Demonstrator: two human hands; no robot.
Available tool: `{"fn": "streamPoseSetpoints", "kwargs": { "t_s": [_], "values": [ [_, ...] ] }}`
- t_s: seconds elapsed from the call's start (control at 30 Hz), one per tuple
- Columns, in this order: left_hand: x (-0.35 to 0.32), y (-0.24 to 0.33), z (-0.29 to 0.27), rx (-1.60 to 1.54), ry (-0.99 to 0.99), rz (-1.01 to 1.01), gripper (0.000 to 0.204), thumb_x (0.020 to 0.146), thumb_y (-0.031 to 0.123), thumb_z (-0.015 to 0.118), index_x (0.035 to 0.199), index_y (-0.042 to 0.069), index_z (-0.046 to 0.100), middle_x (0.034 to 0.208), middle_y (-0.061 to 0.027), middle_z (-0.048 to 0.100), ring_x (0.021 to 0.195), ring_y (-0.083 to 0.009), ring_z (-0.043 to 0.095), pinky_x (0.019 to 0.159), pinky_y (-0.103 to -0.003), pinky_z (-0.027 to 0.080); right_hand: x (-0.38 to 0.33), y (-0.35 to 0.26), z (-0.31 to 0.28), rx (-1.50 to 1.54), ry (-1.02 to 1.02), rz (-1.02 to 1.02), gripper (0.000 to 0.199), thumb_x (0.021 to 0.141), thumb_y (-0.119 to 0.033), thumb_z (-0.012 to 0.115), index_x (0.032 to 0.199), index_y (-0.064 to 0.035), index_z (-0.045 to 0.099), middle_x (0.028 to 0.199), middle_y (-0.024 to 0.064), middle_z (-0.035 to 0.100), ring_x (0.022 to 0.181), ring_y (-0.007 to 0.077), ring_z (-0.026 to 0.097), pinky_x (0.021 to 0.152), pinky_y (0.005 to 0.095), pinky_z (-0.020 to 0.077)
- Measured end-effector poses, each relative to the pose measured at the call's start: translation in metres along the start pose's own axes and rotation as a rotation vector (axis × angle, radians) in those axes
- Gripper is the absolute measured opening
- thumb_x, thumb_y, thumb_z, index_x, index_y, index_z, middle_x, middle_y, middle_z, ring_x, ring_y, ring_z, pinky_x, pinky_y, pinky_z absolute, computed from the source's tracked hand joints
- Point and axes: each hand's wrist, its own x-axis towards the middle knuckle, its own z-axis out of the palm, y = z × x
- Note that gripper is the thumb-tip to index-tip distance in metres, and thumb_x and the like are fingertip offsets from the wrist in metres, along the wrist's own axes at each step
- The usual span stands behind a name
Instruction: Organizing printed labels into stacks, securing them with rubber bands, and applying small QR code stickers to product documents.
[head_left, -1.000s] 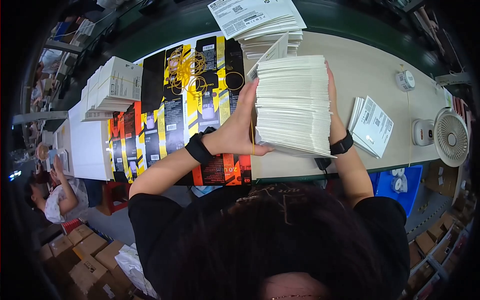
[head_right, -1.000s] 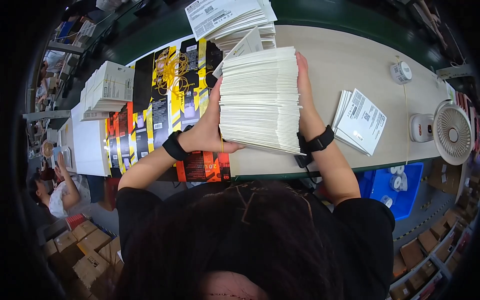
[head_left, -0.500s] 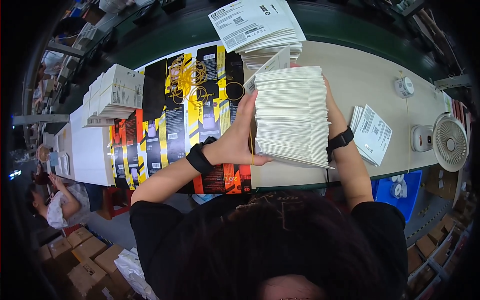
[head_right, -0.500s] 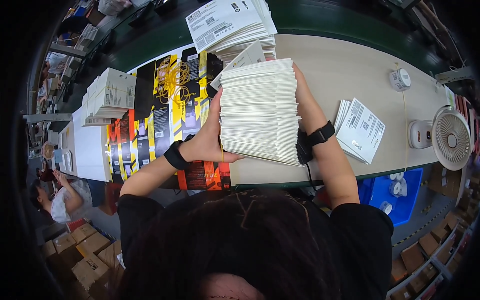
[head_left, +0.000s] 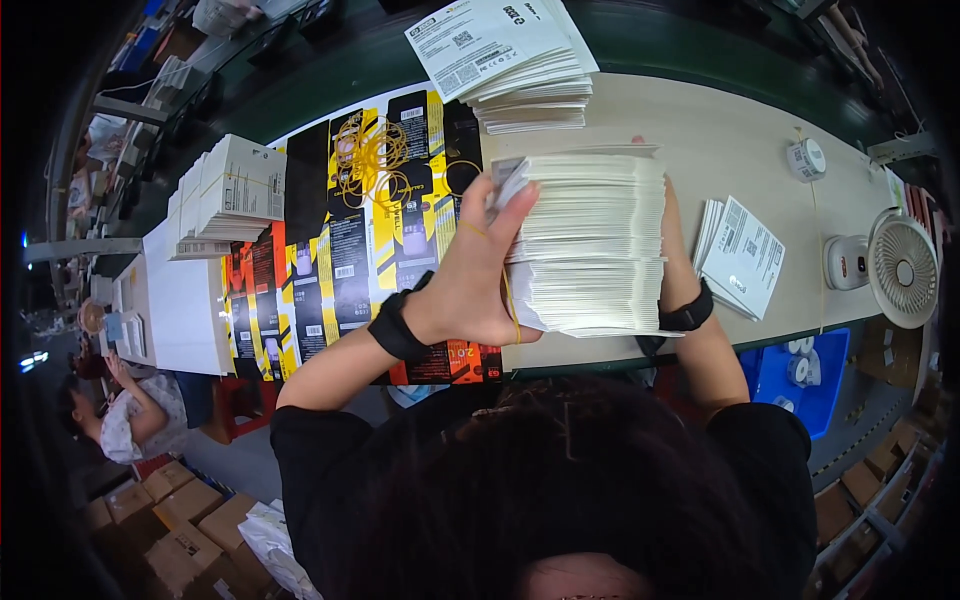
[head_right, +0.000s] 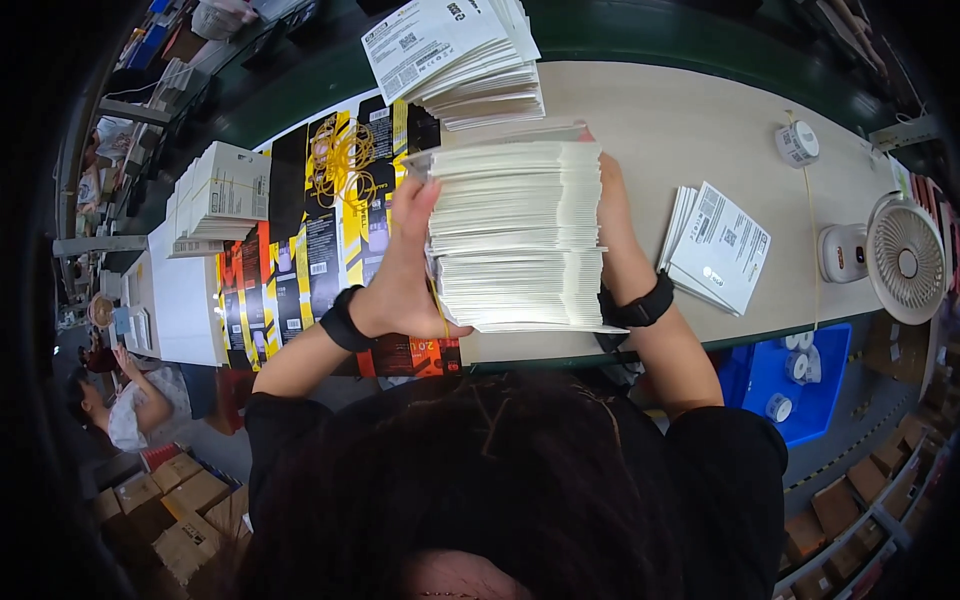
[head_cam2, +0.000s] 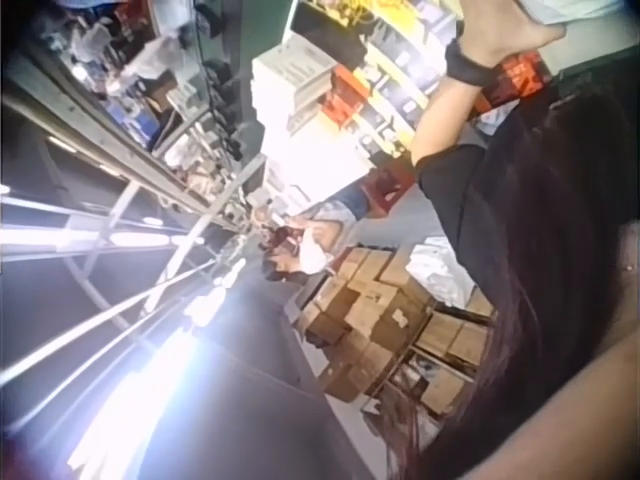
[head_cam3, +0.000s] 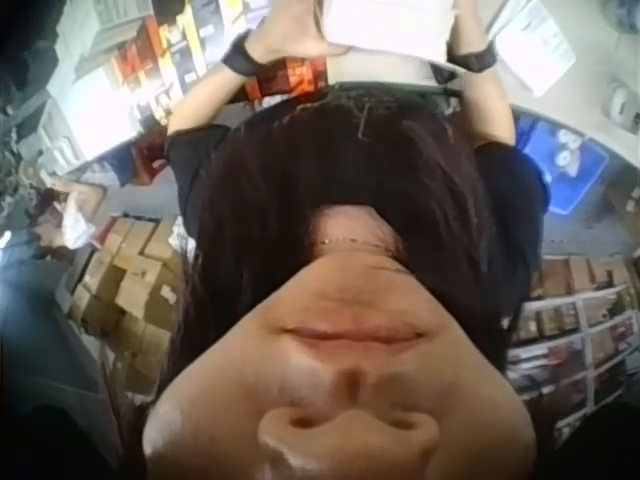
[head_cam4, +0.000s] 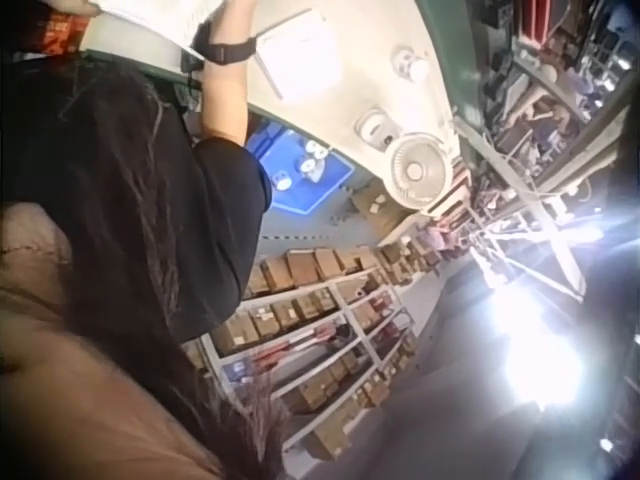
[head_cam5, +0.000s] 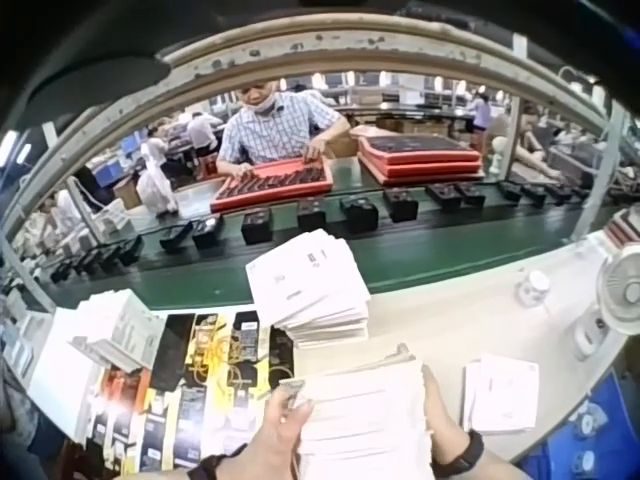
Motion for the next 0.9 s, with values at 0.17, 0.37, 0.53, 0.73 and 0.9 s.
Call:
{"fn": "streamPoseSetpoints", "kwargs": {
  "t_s": [0.17,0.37,0.53,0.73,0.9],
  "values": [
    [0.027,0.026,-0.021,-0.054,-0.014,-0.014,0.111,0.042,0.025,0.078,0.137,0.013,0.021,0.123,-0.0337,0.026,0.115,-0.0495,0.024,0.099,-0.048,0.024,0.005,-0.03,-0.008,0.129,-0.048,0.132,0.043,0.092,-0.036,0.039,0.103,0.0021,0.056,0.098,0.0111,0.059,0.087,0.0181,0.055,0.078,0.0269,0.0428],
    [0.049,0.047,-0.018,0.451,-0.304,-0.093,0.104,0.047,0.024,0.076,0.137,0.018,0.024,0.121,-0.0348,0.031,0.114,-0.0487,0.029,0.096,-0.054,0.026,0.007,-0.017,-0.017,0.41,-0.325,0.375,0.037,0.092,-0.026,0.037,0.11,0.0012,0.054,0.117,0.0143,0.052,0.104,0.0209,0.05,0.091,0.0298,0.0369],
    [0.07,0.048,0.017,0.618,-0.642,-0.058,0.102,0.053,0.033,0.075,0.139,0.022,0.02,0.124,-0.0358,0.028,0.117,-0.0475,0.028,0.093,-0.06,0.024,0.005,0.008,-0.027,-0.553,-0.061,-0.177,0.033,0.093,-0.019,0.035,0.114,-0.0009,0.053,0.116,0.0102,0.053,0.106,0.0213,0.049,0.093,0.0308,0.0353],
    [0.068,0.047,0.022,0.678,-0.616,-0.069,0.103,0.055,0.038,0.073,0.14,0.024,0.017,0.125,-0.0364,0.027,0.119,-0.0478,0.026,0.091,-0.065,0.021,-0.018,-0.017,-0.03,-0.429,-0.047,-0.327,0.032,0.092,-0.017,0.036,0.116,-0.0022,0.053,0.112,0.0085,0.056,0.109,0.0197,0.048,0.094,0.0295,0.0344],
    [0.068,0.048,0.022,0.696,-0.613,-0.076,0.103,0.055,0.037,0.073,0.14,0.025,0.015,0.126,-0.036,0.027,0.12,-0.0476,0.026,0.093,-0.063,0.021,-0.064,-0.049,-0.028,-0.311,0.18,-0.622,0.034,0.089,-0.024,0.043,0.112,-0.0032,0.055,0.117,0.0137,0.054,0.113,0.0213,0.046,0.097,0.0324,0.0316]
  ]
}}
